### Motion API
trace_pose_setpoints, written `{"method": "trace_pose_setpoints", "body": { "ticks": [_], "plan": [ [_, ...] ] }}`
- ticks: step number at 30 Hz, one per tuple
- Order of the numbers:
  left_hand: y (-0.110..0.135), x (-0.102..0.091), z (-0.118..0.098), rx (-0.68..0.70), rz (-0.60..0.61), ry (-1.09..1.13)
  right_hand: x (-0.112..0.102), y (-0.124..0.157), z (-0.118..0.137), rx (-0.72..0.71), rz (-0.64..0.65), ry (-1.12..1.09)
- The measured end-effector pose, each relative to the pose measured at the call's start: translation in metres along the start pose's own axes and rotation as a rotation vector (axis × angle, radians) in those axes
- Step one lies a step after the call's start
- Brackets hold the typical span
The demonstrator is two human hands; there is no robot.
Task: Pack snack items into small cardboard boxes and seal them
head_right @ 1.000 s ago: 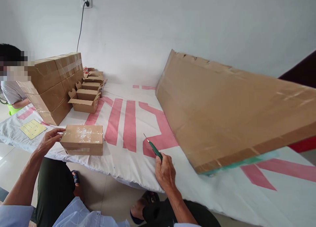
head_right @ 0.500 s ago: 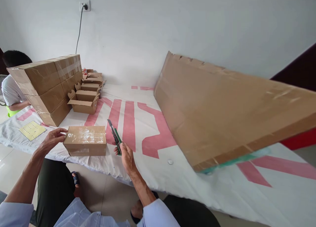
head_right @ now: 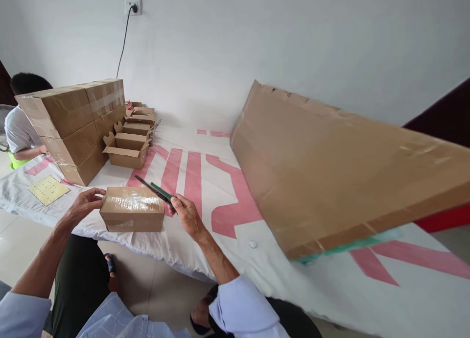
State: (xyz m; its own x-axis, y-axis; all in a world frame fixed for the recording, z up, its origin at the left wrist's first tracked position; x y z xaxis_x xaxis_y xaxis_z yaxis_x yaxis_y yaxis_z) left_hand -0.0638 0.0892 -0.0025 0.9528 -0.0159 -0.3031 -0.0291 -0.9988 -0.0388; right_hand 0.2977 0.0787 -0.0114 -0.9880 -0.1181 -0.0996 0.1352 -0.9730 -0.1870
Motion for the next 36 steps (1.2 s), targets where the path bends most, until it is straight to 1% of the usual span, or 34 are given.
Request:
{"method": "trace_pose_setpoints", "body": {
  "ticks": [4,8,12,17,20,27,36],
  "plan": [
    [0.005,0.004,-0.001,0.011,-0.011,0.027,0.007,-0.013,0.016,0.009,0.129,0.078],
    [0.004,0.006,0.002,0.045,-0.017,0.012,0.017,-0.024,0.028,-0.017,0.224,0.119],
    [-0.001,0.007,0.004,0.080,-0.026,-0.023,0.029,-0.030,0.036,-0.017,0.296,0.181],
    [-0.001,0.011,-0.005,0.183,-0.025,-0.069,0.041,-0.036,0.054,-0.020,0.356,0.244],
    [0.001,0.015,-0.007,0.179,0.004,-0.052,0.047,-0.040,0.066,-0.023,0.404,0.298],
    [0.003,0.018,-0.009,0.158,0.044,0.010,0.056,-0.048,0.087,-0.032,0.425,0.496],
    [0.003,0.021,-0.011,0.148,0.062,0.030,0.067,-0.056,0.090,-0.036,0.473,0.602]
  ]
}}
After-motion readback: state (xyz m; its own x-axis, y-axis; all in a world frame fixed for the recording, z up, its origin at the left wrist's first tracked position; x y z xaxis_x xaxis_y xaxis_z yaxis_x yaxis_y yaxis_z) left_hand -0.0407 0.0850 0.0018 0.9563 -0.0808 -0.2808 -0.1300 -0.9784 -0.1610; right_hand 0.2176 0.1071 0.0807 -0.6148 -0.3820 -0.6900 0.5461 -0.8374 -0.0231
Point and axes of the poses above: each hand's wrist, its own y-axis away from the middle knuckle, its own x-axis out of the palm, z = x × y, the point moved 7 cm from there along -y, towards the middle knuckle, and after that the axes turned 3 degrees about x, right-handed, at the moved point
